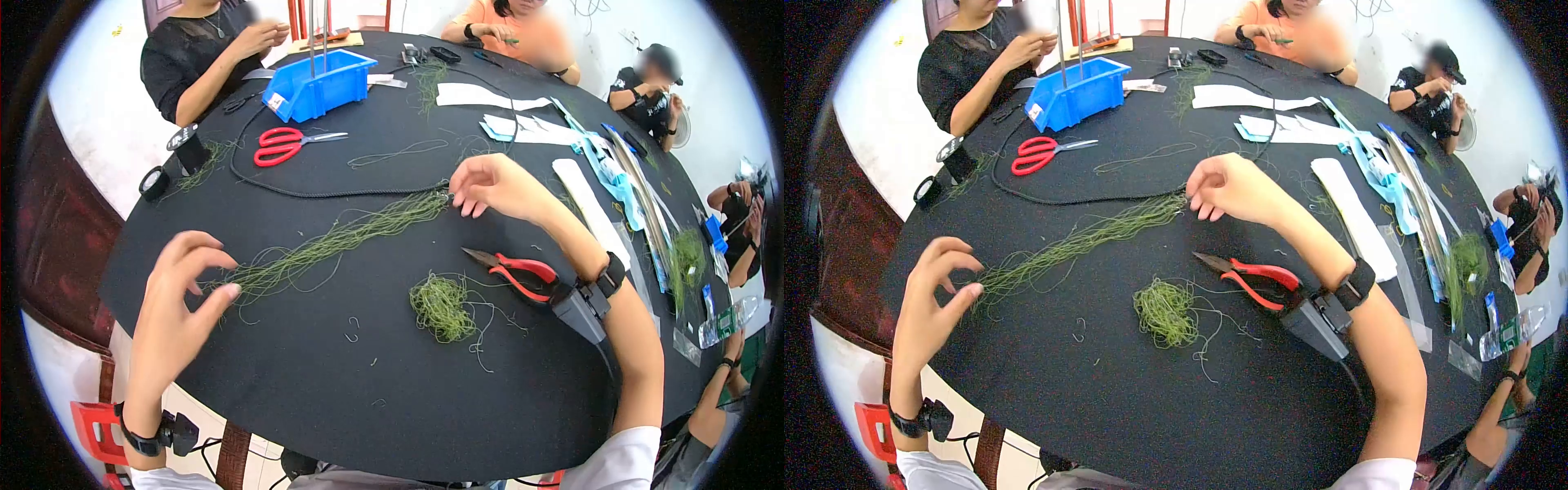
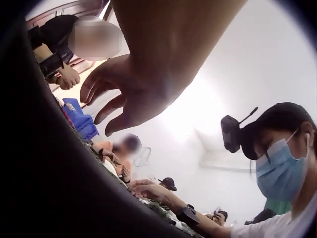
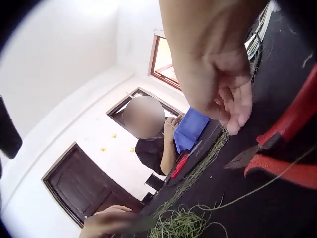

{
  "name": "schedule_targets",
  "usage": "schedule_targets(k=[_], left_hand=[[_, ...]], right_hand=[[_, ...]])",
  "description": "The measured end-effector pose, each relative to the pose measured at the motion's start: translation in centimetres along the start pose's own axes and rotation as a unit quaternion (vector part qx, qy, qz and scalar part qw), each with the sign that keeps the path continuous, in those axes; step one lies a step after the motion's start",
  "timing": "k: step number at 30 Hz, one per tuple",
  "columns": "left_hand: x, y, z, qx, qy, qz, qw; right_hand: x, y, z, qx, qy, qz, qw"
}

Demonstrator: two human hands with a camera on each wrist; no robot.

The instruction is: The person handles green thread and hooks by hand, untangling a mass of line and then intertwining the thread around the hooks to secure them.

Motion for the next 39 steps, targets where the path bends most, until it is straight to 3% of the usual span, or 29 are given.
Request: schedule_targets(k=[3, 6, 8, 9, 12, 16, 20, 23, 26, 29, 30, 34, 39], left_hand=[[-0.3, 2.9, 3.1, 0.143, -0.013, -0.114, 0.983], [-1.3, 6.5, 5.9, 0.198, 0.007, -0.217, 0.956], [-2.1, 8.6, 7.0, 0.196, 0.042, -0.234, 0.951], [-2.3, 9.5, 7.6, 0.183, 0.103, -0.226, 0.951], [-2.9, 11.7, 8.8, 0.160, 0.184, -0.229, 0.942], [-3.4, 13.7, 9.1, 0.137, 0.199, -0.261, 0.934], [-3.6, 14.1, 9.3, 0.134, 0.279, -0.228, 0.923], [-4.4, 13.2, 9.0, 0.212, 0.245, -0.192, 0.926], [-5.3, 13.3, 7.7, 0.305, 0.094, -0.260, 0.911], [-4.9, 14.4, 6.2, 0.415, -0.054, -0.289, 0.861], [-4.5, 14.8, 5.7, 0.447, -0.104, -0.291, 0.840], [-3.3, 15.8, 6.0, 0.538, -0.160, -0.303, 0.770], [-3.5, 15.1, 5.4, 0.562, -0.161, -0.239, 0.776]], right_hand=[[2.4, -1.8, -2.8, 0.115, -0.037, 0.091, 0.988], [5.2, -1.7, -6.6, 0.271, -0.184, 0.160, 0.931], [6.8, -0.7, -8.5, 0.242, -0.252, 0.147, 0.925], [7.4, 0.0, -8.8, 0.239, -0.244, 0.119, 0.932], [9.3, 2.4, -9.8, 0.230, -0.241, 0.027, 0.943], [11.3, 4.5, -10.3, 0.246, -0.254, 0.017, 0.935], [11.9, 4.7, -9.7, 0.268, -0.256, 0.064, 0.927], [12.0, 3.2, -9.0, 0.245, -0.221, 0.055, 0.943], [11.9, 1.7, -8.0, 0.180, -0.167, 0.050, 0.968], [11.8, 0.7, -7.5, 0.084, -0.094, 0.085, 0.988], [11.9, 1.0, -8.0, 0.080, -0.117, 0.092, 0.986], [12.3, 2.8, -9.5, 0.097, -0.189, 0.100, 0.972], [13.1, 2.9, -8.8, 0.061, -0.100, 0.117, 0.986]])
Point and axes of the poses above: each hand's wrist, its own x-axis away from the middle knuckle, its own y-axis out of the palm, z = x × y, the point moved 8 cm from there along -x, towards the middle knuckle, and after that the axes turned 14 degrees about x, right-handed, at the moved point
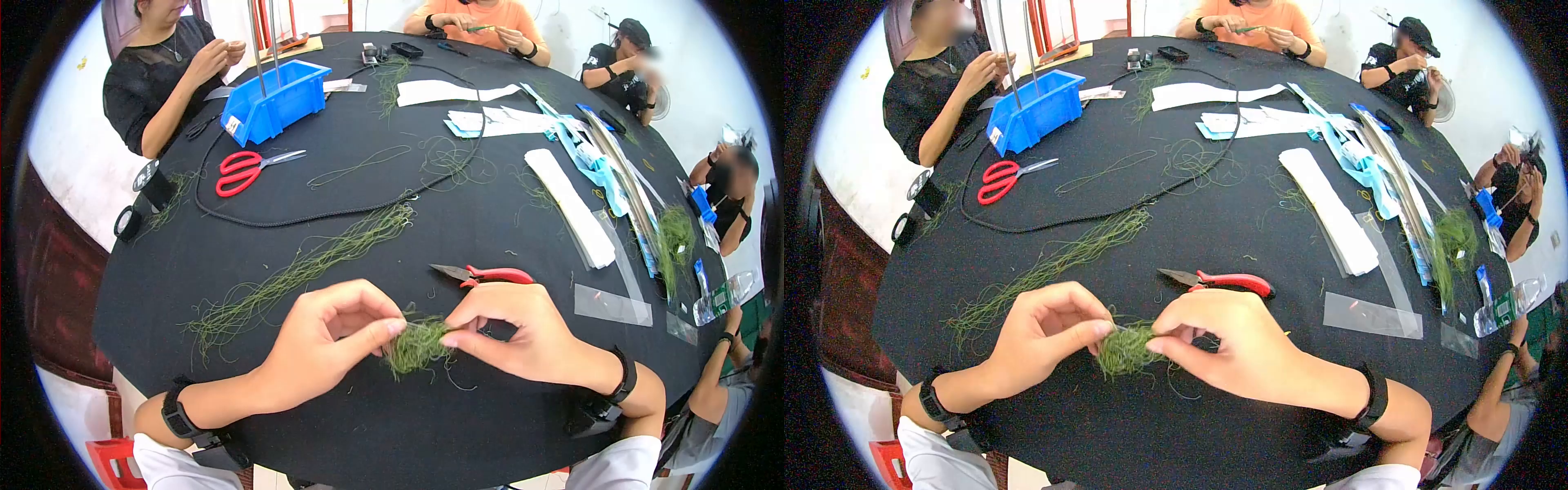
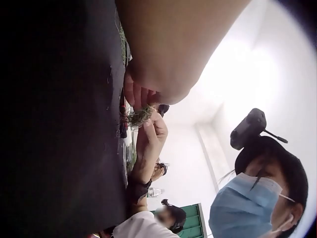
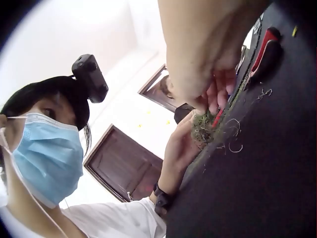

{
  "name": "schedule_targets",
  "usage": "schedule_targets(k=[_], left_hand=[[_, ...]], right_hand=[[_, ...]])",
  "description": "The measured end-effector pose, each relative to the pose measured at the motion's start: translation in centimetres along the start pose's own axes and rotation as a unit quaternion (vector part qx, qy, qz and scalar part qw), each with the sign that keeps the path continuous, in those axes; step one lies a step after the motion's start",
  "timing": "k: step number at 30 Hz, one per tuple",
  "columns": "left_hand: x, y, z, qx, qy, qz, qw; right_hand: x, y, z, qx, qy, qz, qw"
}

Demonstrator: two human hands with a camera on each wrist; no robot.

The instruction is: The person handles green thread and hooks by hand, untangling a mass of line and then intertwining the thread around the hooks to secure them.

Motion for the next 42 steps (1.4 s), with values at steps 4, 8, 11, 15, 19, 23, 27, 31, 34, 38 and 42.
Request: schedule_targets(k=[4, 8, 11, 15, 19, 23, 27, 31, 34, 38, 42], left_hand=[[-0.1, -0.8, 0.2, 0.004, 0.030, 0.009, 0.999], [-0.1, -1.1, 0.2, -0.003, 0.040, 0.030, 0.999], [-0.4, -1.8, -0.1, 0.005, 0.031, 0.038, 0.999], [-0.4, -2.2, 0.0, 0.013, 0.053, 0.047, 0.997], [-0.4, -2.6, 0.4, 0.010, 0.091, 0.064, 0.994], [-0.3, -2.7, 0.6, 0.014, 0.117, 0.082, 0.990], [-0.2, -2.8, 0.9, 0.004, 0.133, 0.079, 0.988], [0.0, -2.7, 1.5, -0.071, 0.168, 0.090, 0.979], [0.4, -0.7, 3.3, -0.285, 0.257, 0.055, 0.922], [0.6, 2.3, 3.4, -0.388, 0.321, -0.043, 0.863], [0.5, 3.4, 2.6, -0.337, 0.320, -0.094, 0.881]], right_hand=[[0.9, 0.1, 1.3, -0.031, 0.062, 0.008, 0.998], [2.2, 0.5, 3.2, -0.109, 0.117, 0.023, 0.987], [3.0, 0.3, 4.3, -0.184, 0.182, 0.056, 0.964], [3.3, 0.1, 5.0, -0.233, 0.225, 0.089, 0.942], [3.5, -0.2, 5.5, -0.256, 0.232, 0.119, 0.931], [3.5, -0.2, 5.7, -0.255, 0.235, 0.118, 0.931], [3.6, -0.1, 5.9, -0.254, 0.232, 0.132, 0.930], [3.6, -0.1, 5.2, -0.238, 0.200, 0.130, 0.942], [3.3, 0.2, 4.1, -0.214, 0.164, 0.104, 0.957], [2.7, 0.8, 2.5, -0.173, 0.091, 0.057, 0.979], [2.3, 1.8, 1.3, -0.171, 0.051, 0.015, 0.984]])
Point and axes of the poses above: each hand's wrist, its own x-axis away from the middle knuckle, its own y-axis out of the palm, z = x × y, the point moved 8 cm from there along -x, towards the middle knuckle, and after that the axes turned 14 degrees about x, right-handed, at the moved point
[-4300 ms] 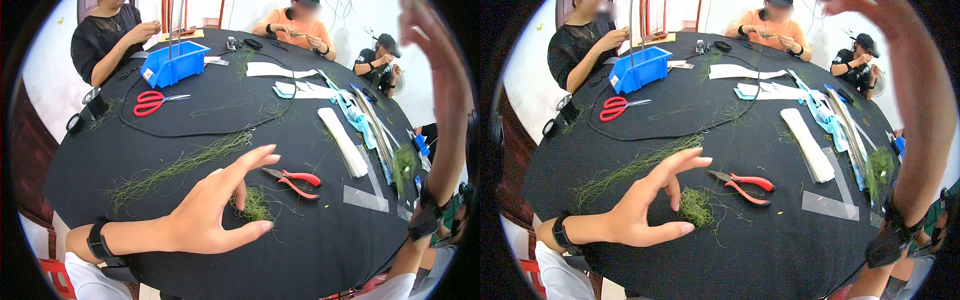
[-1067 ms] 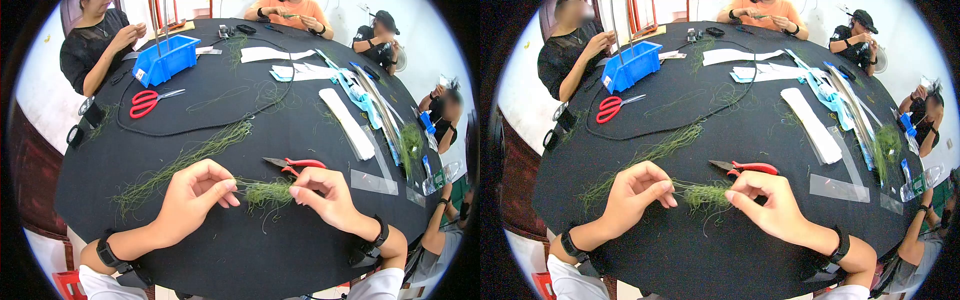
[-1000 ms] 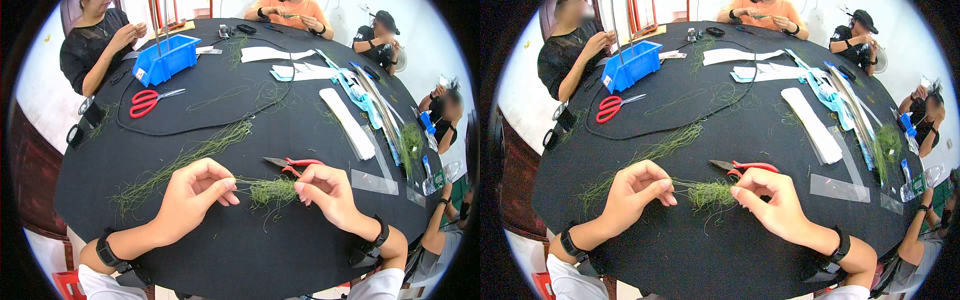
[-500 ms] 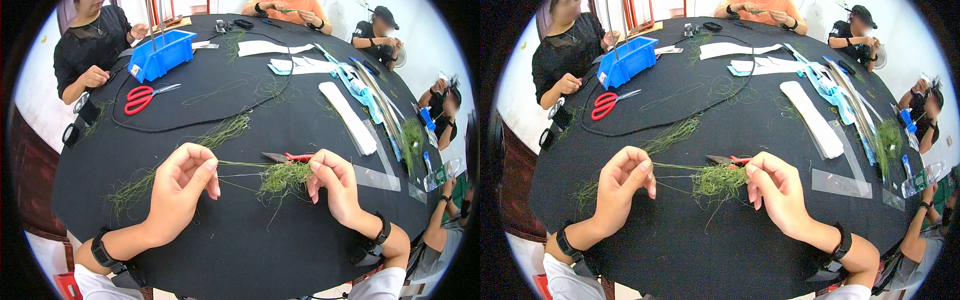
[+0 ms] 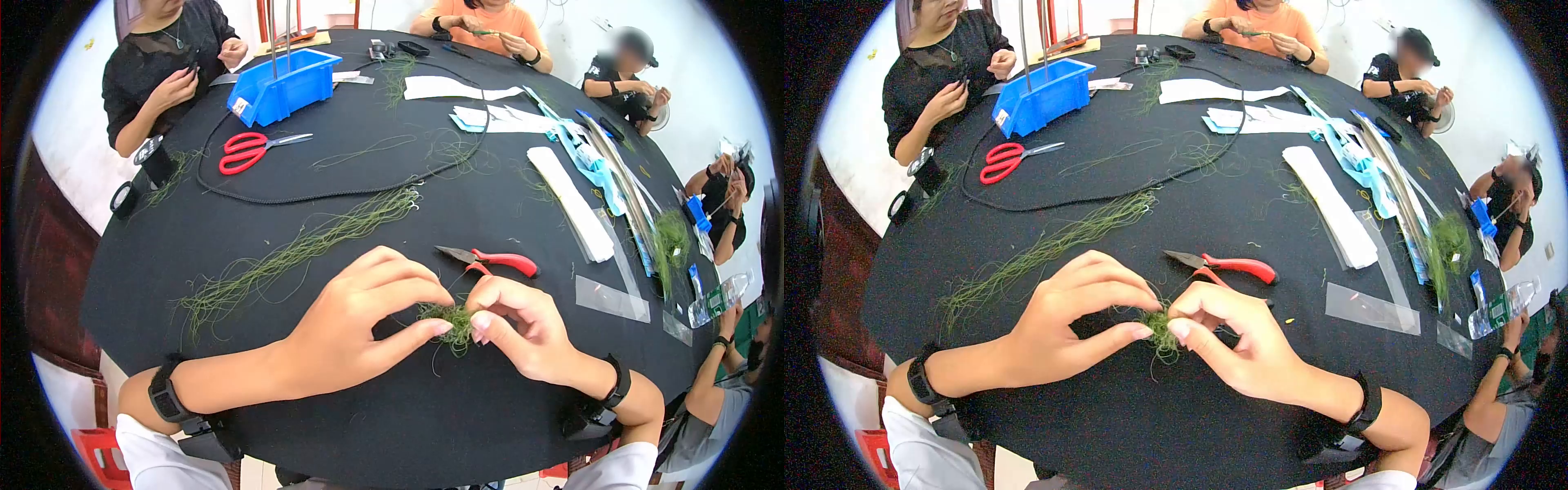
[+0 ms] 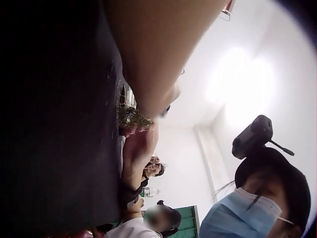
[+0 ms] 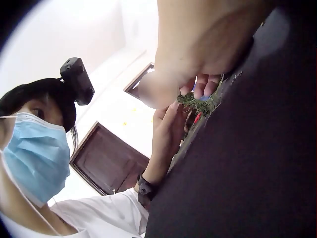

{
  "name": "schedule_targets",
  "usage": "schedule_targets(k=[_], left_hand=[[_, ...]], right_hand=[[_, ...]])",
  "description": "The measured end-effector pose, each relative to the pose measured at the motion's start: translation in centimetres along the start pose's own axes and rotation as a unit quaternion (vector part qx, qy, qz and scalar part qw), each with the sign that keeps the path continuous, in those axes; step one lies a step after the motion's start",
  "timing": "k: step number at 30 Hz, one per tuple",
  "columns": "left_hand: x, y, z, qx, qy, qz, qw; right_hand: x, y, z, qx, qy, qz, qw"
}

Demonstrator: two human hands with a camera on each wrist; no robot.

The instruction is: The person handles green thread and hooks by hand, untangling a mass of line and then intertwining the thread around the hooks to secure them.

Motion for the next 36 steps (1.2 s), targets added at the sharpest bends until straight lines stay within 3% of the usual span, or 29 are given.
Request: schedule_targets(k=[2, 7, 11, 12, 15, 22, 28, 31, 35, 36], left_hand=[[-0.1, 0.4, 0.2, 0.020, 0.010, -0.019, 1.000], [0.8, -0.1, -1.9, 0.141, -0.133, 0.026, 0.981], [1.8, 0.1, -3.6, 0.274, -0.257, 0.062, 0.925], [1.5, 0.2, -3.7, 0.255, -0.247, 0.045, 0.934], [2.4, 0.9, -3.8, 0.394, -0.296, 0.078, 0.867], [2.8, 0.9, -4.2, 0.406, -0.283, 0.085, 0.865], [3.0, 0.5, -4.4, 0.328, -0.298, 0.091, 0.892], [3.0, 0.7, -4.2, 0.352, -0.314, 0.104, 0.875], [3.1, 0.7, -4.3, 0.356, -0.319, 0.096, 0.873], [3.1, 0.6, -4.4, 0.353, -0.317, 0.097, 0.875]], right_hand=[[0.1, 0.5, -0.2, 0.000, -0.007, -0.006, 1.000], [0.2, 0.2, 0.8, -0.043, 0.052, 0.025, 0.997], [0.3, -0.3, 1.6, -0.066, 0.097, 0.049, 0.992], [0.4, -0.4, 1.7, -0.081, 0.100, 0.052, 0.990], [0.4, -0.6, 2.1, -0.122, 0.111, 0.062, 0.984], [0.4, -2.1, 3.3, -0.154, 0.130, 0.117, 0.972], [0.1, -4.4, 3.1, -0.131, 0.130, 0.181, 0.966], [-0.1, -6.4, 3.0, -0.116, 0.143, 0.225, 0.957], [-0.3, -6.8, 2.9, -0.122, 0.136, 0.183, 0.966], [-0.5, -6.7, 2.7, -0.124, 0.157, 0.208, 0.957]])
Point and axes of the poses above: each hand's wrist, its own x-axis away from the middle knuckle, its own y-axis out of the palm, z = x × y, the point moved 8 cm from there along -x, towards the middle knuckle, and after that the axes turned 14 degrees about x, right-handed, at the moved point
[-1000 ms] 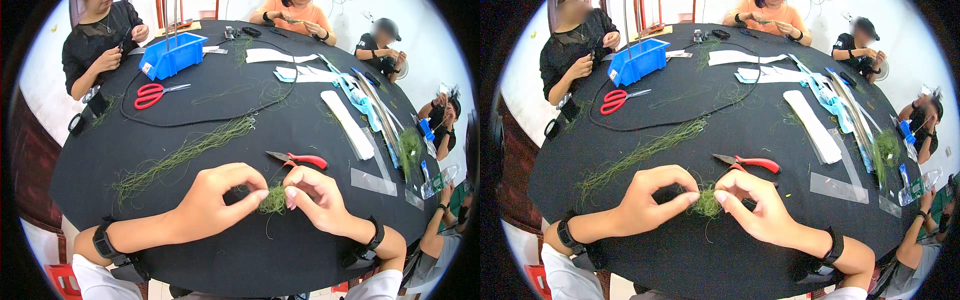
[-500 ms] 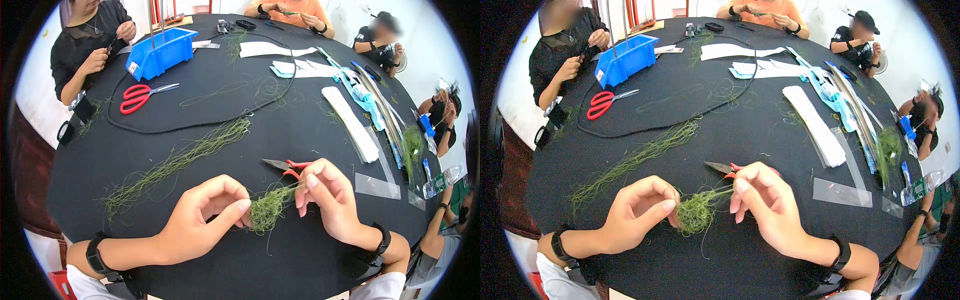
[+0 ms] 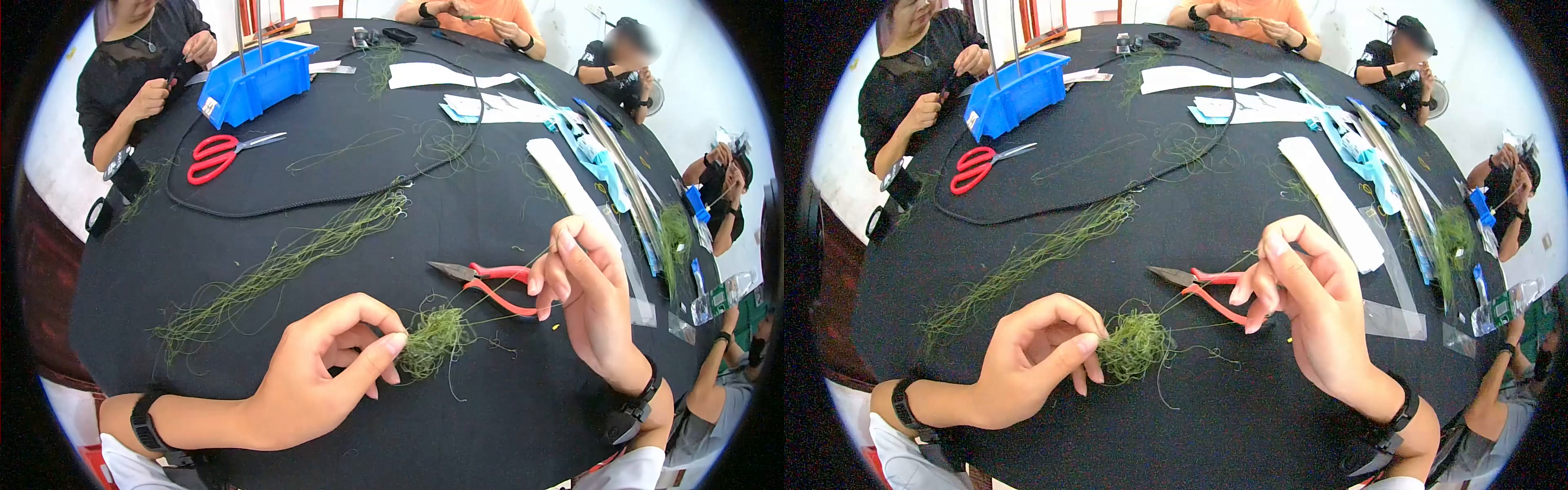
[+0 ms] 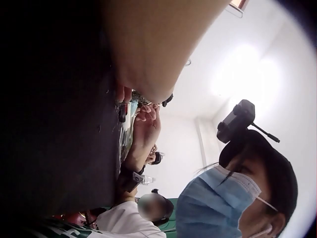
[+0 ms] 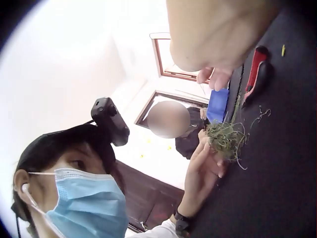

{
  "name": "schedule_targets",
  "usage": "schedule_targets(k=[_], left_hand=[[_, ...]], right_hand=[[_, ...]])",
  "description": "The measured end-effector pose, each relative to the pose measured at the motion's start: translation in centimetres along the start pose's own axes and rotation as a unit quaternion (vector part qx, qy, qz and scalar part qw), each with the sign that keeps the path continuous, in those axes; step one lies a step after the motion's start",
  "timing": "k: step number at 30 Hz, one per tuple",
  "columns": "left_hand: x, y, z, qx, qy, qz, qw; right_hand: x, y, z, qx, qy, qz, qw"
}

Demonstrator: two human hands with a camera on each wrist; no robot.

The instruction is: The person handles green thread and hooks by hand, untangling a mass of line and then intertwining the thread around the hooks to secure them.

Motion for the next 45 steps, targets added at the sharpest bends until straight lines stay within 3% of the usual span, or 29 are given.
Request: schedule_targets(k=[6, 9, 18, 21, 25, 31, 34, 40, 45], left_hand=[[-0.1, 0.0, 0.5, -0.002, 0.007, 0.010, 1.000], [-0.2, -0.3, 0.4, -0.011, -0.001, 0.020, 1.000], [-0.3, -1.1, 1.1, -0.033, 0.075, 0.037, 0.996], [-0.3, -1.1, 0.8, -0.009, 0.067, 0.040, 0.997], [-0.2, -0.6, 1.2, -0.036, 0.074, 0.026, 0.996], [0.1, 0.5, 2.1, -0.130, 0.096, -0.018, 0.987], [0.2, 0.8, 2.3, -0.188, 0.146, -0.053, 0.970], [0.1, 0.8, 2.3, -0.240, 0.136, -0.027, 0.961], [0.3, 1.1, 2.8, -0.304, 0.206, -0.039, 0.929]], right_hand=[[0.1, 0.5, 0.3, -0.066, 0.075, -0.078, 0.992], [-0.1, 0.0, 0.7, -0.028, 0.059, -0.069, 0.996], [-0.3, 0.4, -1.1, 0.193, 0.006, -0.144, 0.971], [-0.5, -0.7, -2.7, 0.345, -0.049, -0.156, 0.924], [-0.8, -1.2, -3.1, 0.394, -0.093, -0.143, 0.903], [-0.7, -2.4, -4.1, 0.417, -0.119, -0.044, 0.900], [-0.7, -2.7, -4.5, 0.382, -0.133, -0.010, 0.914], [-0.4, -2.6, -5.4, 0.364, -0.152, -0.021, 0.919], [-0.1, -2.5, -5.3, 0.365, -0.135, -0.049, 0.920]])
Point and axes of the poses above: each hand's wrist, its own x-axis away from the middle knuckle, its own y-axis out of the palm, z = x × y, the point moved 8 cm from there along -x, towards the middle knuckle, and after that the axes turned 14 degrees about x, right-handed, at the moved point
